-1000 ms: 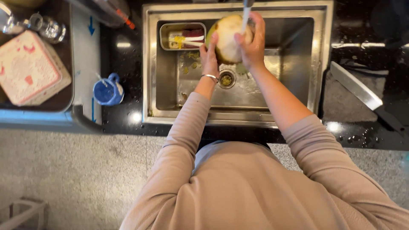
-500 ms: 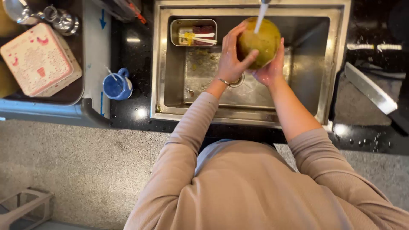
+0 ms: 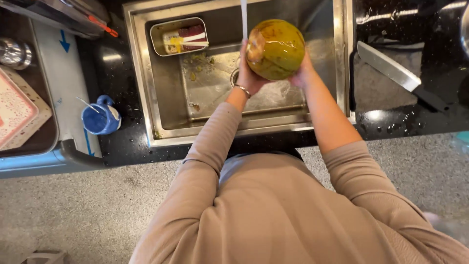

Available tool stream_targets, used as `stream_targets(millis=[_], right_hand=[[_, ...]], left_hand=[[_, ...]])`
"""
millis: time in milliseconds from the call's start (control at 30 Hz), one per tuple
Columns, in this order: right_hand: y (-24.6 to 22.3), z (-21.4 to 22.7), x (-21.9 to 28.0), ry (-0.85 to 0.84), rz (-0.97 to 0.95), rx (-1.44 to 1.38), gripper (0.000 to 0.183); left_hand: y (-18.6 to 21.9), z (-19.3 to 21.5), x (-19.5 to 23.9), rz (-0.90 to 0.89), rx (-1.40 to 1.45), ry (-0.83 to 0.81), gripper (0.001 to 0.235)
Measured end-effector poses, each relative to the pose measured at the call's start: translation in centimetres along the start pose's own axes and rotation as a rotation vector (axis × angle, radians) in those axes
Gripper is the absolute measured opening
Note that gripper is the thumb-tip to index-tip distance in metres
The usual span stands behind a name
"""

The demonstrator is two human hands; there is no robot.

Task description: The person trims the outer husk off young coconuts with a knife over a stainless steel sink, cutting away patches of husk and discarding them into the sink. They rotate each coconut to trim different sides, rinse one coconut under the tap, and set trimmed coconuts on the counter beside the sink.

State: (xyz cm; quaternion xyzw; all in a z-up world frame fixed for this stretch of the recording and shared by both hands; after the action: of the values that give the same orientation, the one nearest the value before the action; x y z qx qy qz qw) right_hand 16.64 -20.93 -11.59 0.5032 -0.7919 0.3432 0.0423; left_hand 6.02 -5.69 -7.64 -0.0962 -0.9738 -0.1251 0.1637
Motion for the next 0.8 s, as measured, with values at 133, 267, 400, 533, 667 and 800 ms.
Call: stream_targets(millis=[133, 267, 400, 533, 667, 800], right_hand=[[-1.2, 6.0, -5.2, 0.102, 0.200, 0.399, 0.048], [-1.7, 1.2, -5.3, 0.182, 0.207, 0.572, 0.047], [-1.1, -6.7, -2.8, 0.170, 0.094, 0.498, 0.065], [1.2, -11.5, -1.0, 0.069, 0.117, 0.633, 0.078], [3.2, -10.4, -1.1, -0.030, 0.124, 0.619, 0.083], [6.9, -10.5, 0.1, -0.225, 0.073, 0.262, 0.087]], left_hand=[[1.8, 1.3, -0.2, -0.078, 0.003, -0.091, 0.093], [3.1, 2.6, -0.1, -0.173, -0.154, -0.051, 0.094], [3.5, 4.4, 0.4, -0.425, -0.278, 0.239, 0.089], [4.5, 4.4, 3.1, -0.485, -0.306, 0.393, 0.083], [5.2, 8.0, 5.3, -0.482, -0.187, 0.378, 0.086], [4.5, 9.2, 8.1, -0.407, -0.461, 0.343, 0.087]])
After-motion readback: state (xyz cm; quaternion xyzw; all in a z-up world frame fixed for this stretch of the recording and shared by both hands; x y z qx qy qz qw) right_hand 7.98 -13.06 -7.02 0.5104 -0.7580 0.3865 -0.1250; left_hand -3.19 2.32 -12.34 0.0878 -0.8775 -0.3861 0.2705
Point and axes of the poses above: each hand's wrist, its own x-axis away from the middle knuckle, its own z-axis out of the back of the hand, y = z × x, the point moved 2 cm from there along -x, towards the middle knuckle, and after that the axes turned 2 degrees about -y, right-handed, at the moved point
